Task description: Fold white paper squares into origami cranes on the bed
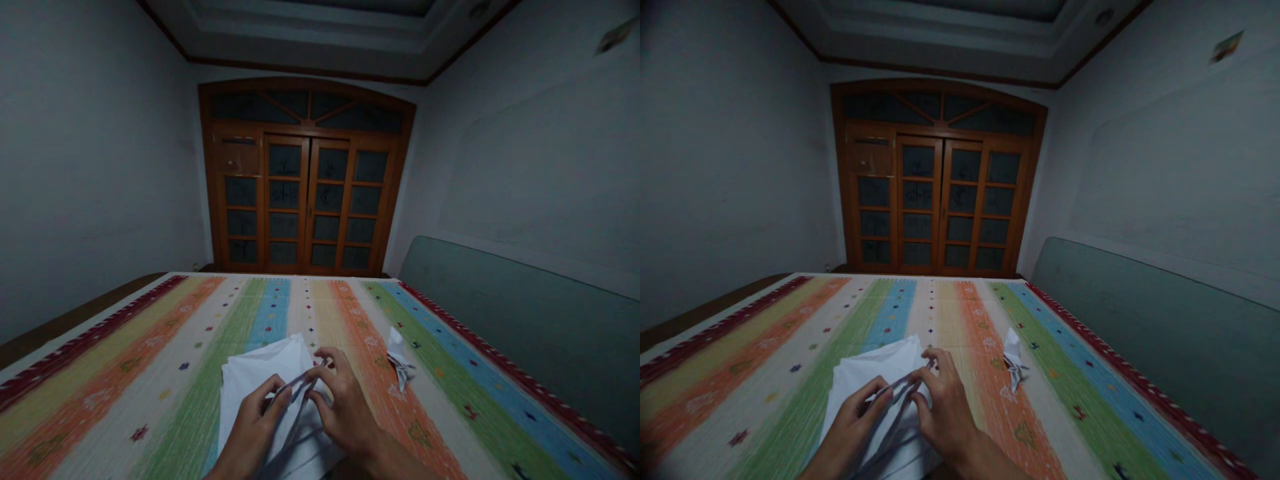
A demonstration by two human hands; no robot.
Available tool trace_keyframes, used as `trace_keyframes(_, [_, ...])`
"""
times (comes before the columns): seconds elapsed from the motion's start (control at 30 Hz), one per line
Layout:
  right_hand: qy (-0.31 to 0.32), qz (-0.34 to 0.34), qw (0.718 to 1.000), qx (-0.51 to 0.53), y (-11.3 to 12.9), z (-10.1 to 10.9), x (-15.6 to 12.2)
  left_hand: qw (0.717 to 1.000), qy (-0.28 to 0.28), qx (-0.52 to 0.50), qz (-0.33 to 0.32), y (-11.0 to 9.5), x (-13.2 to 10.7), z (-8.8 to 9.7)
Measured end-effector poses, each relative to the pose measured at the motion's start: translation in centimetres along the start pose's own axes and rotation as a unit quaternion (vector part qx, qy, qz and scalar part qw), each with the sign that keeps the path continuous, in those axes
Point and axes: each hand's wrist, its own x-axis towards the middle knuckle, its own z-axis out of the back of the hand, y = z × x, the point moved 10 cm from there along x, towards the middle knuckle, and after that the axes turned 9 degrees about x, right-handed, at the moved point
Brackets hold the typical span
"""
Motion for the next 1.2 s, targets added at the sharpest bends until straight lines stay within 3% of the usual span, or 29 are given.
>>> trace_keyframes(0.17, [0.032, 0.031, 0.997, -0.071, 1.0, -0.4, 0.0, 1.0, -0.011, 0.013, -0.001, 0.4, 0.4, 0.3])
trace_keyframes(0.3, [0.059, 0.012, 0.994, -0.096, 0.5, -1.0, 0.0, 1.0, -0.017, 0.006, 0.002, 0.5, 0.7, 0.5])
trace_keyframes(0.47, [0.097, -0.024, 0.991, -0.09, -0.2, -1.5, 0.1, 0.999, -0.019, -0.025, -0.013, -0.1, 1.1, 0.7])
trace_keyframes(0.7, [0.149, 0.001, 0.988, -0.026, 1.7, -1.5, 0.2, 0.994, -0.011, -0.109, 0.011, 0.1, 0.8, 0.4])
trace_keyframes(0.83, [0.138, -0.015, 0.99, 0.009, 1.5, -1.2, 0.3, 0.992, -0.017, -0.122, 0.007, -0.3, 0.8, 0.5])
trace_keyframes(0.97, [0.128, -0.024, 0.991, 0.023, 1.0, -1.2, 0.3, 0.992, 0.018, -0.125, -0.02, -1.5, 0.7, 0.1])
trace_keyframes(1.07, [0.12, 0.008, 0.993, 0.007, 1.4, -0.9, 0.5, 0.994, 0.032, -0.106, -0.015, -1.6, 0.5, 0.1])
trace_keyframes(1.2, [0.114, 0.072, 0.991, -0.026, 2.5, -0.6, 0.6, 0.996, 0.005, -0.092, 0.013, -0.7, 0.7, 0.7])
